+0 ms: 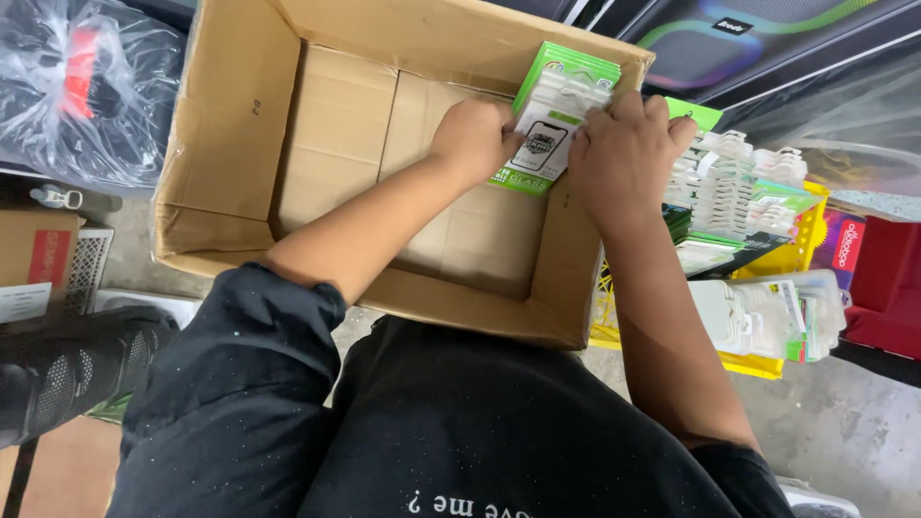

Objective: Sorting and transferring items from a yellow bin to a cardboard box.

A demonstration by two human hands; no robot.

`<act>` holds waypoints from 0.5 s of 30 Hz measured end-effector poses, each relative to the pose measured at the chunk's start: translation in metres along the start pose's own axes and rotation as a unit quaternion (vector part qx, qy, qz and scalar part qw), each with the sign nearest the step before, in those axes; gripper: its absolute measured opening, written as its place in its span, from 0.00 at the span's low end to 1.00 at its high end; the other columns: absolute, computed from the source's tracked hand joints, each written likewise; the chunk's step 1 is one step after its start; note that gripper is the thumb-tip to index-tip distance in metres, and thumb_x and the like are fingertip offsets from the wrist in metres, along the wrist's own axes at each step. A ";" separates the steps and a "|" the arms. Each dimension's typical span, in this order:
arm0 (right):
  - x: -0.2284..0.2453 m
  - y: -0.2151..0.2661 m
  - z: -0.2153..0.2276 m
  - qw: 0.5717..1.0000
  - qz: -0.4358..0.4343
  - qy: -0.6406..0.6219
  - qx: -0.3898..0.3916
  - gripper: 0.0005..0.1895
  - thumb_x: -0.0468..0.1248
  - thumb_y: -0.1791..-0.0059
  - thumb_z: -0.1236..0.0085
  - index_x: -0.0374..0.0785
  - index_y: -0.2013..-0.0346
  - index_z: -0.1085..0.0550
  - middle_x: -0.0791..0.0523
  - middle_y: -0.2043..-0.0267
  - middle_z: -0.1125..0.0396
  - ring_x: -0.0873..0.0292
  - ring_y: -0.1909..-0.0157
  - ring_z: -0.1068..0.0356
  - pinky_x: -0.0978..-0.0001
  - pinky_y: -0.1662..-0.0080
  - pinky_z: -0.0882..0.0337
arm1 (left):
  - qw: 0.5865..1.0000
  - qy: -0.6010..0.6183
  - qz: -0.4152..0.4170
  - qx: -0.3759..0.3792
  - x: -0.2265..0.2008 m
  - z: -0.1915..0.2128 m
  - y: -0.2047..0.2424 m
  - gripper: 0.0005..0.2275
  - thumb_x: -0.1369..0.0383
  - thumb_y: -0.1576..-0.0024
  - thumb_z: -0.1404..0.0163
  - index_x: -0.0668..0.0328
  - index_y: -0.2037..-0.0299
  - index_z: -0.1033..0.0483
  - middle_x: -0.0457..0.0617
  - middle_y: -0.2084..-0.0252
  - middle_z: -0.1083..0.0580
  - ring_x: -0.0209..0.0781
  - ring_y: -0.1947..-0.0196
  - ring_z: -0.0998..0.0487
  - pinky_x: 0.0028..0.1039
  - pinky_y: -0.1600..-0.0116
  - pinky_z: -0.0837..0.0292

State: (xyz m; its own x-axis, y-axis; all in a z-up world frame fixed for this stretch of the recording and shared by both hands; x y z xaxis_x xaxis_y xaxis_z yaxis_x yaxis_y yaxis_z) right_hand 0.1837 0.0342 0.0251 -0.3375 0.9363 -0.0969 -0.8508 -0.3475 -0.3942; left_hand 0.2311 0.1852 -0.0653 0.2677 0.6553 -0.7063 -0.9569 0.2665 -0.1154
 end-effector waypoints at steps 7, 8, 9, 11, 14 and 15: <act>-0.005 0.001 0.007 0.999 -0.009 -0.044 0.021 0.05 0.41 0.51 0.38 0.45 0.66 0.21 0.57 0.58 0.35 0.50 0.51 0.38 0.50 0.51 0.46 | 0.999 -0.035 0.002 0.007 -0.009 0.007 0.002 0.10 0.63 0.48 0.40 0.65 0.70 0.20 0.62 0.69 0.22 0.63 0.66 0.22 0.47 0.57 0.27; -0.007 0.002 0.009 0.997 -0.009 -0.071 0.009 0.05 0.40 0.52 0.38 0.44 0.64 0.20 0.57 0.57 0.35 0.50 0.51 0.38 0.50 0.51 0.46 | 0.999 -0.043 -0.006 -0.004 -0.010 0.009 0.002 0.10 0.64 0.47 0.41 0.64 0.70 0.19 0.62 0.68 0.22 0.63 0.65 0.22 0.47 0.57 0.26; -0.010 0.003 0.012 0.995 -0.008 -0.098 -0.002 0.06 0.38 0.52 0.38 0.43 0.62 0.19 0.57 0.56 0.35 0.50 0.51 0.38 0.50 0.52 0.47 | 0.998 -0.051 -0.016 -0.015 -0.012 0.010 0.002 0.09 0.64 0.47 0.41 0.64 0.70 0.19 0.62 0.68 0.22 0.62 0.65 0.21 0.47 0.56 0.26; -0.013 0.007 0.022 0.992 0.005 -0.125 -0.026 0.09 0.38 0.52 0.37 0.41 0.58 0.20 0.56 0.55 0.34 0.50 0.50 0.37 0.52 0.51 0.46 | 0.998 -0.061 -0.016 -0.027 -0.019 0.014 0.003 0.09 0.64 0.47 0.41 0.63 0.69 0.19 0.61 0.67 0.22 0.62 0.65 0.21 0.47 0.57 0.26; -0.026 0.012 0.038 0.979 -0.003 -0.197 -0.059 0.10 0.35 0.51 0.35 0.40 0.55 0.20 0.57 0.56 0.33 0.51 0.50 0.35 0.54 0.51 0.45 | 0.995 -0.079 -0.023 -0.055 -0.040 0.026 0.007 0.08 0.64 0.47 0.41 0.62 0.68 0.19 0.60 0.65 0.23 0.62 0.65 0.21 0.47 0.58 0.26; -0.035 0.014 0.042 0.968 -0.026 -0.241 -0.068 0.09 0.34 0.50 0.35 0.41 0.55 0.19 0.58 0.58 0.31 0.53 0.51 0.33 0.56 0.51 0.44 | 0.993 -0.086 -0.029 -0.070 -0.050 0.032 0.009 0.08 0.65 0.46 0.42 0.62 0.68 0.20 0.59 0.65 0.23 0.61 0.65 0.21 0.47 0.59 0.26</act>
State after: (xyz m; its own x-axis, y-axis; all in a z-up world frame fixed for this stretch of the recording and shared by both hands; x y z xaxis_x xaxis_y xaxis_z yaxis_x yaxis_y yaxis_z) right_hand 0.1662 -0.0055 0.0614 -0.4717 0.8086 0.3516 -0.8225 -0.2598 -0.5060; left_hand 0.2130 0.1772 -0.0089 0.3275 0.7555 -0.5674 -0.9421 0.2151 -0.2573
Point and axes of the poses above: each hand's wrist, its own y-axis away from the middle knuckle, its own z-axis out of the back of the hand, x = y × z, the point moved 9 cm from there along -y, towards the middle knuckle
